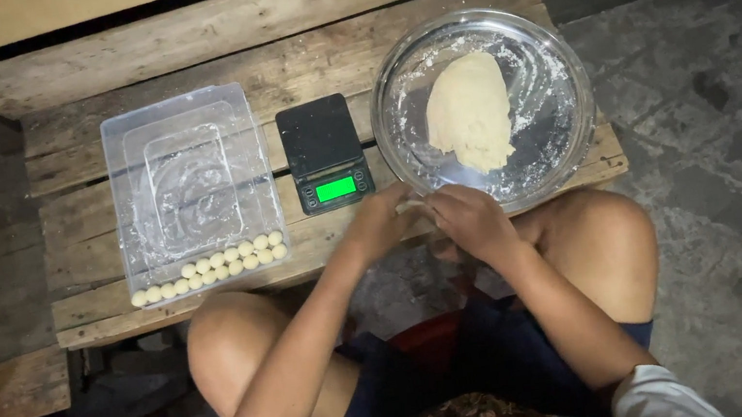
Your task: The person portions a large mass of dough into small, uniform balls. They tear off a piece of dough, weigh it on a digital scale, roll it into a ball, and place it in a plastic container. This process is repeated multiple times.
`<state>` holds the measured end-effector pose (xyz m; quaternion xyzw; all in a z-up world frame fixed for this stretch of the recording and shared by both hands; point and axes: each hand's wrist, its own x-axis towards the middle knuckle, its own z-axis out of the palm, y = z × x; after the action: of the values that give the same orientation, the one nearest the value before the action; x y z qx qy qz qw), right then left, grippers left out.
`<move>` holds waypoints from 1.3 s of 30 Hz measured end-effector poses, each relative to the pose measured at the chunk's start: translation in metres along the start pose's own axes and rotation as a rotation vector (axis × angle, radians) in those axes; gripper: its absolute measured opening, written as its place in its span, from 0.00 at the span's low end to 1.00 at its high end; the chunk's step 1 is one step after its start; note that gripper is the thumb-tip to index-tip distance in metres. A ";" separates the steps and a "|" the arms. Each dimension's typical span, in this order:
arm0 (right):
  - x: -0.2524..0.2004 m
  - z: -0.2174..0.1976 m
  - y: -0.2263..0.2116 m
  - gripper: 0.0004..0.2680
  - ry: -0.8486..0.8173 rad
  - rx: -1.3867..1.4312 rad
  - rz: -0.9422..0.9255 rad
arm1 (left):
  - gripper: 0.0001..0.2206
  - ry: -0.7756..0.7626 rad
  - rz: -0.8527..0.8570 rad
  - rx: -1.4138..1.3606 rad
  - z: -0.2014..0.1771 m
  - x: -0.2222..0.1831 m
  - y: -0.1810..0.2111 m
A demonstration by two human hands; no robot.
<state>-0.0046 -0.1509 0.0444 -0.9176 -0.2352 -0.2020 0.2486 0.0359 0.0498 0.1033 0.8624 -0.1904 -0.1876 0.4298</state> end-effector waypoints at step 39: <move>0.017 0.000 0.112 0.06 0.170 -0.386 0.462 | 0.06 0.742 -0.032 0.780 -0.041 0.074 -0.155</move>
<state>0.0688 -0.2314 0.0119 -0.9568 0.0437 -0.2573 0.1280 0.1449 0.1273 -0.0114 0.9692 -0.0681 0.2078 0.1131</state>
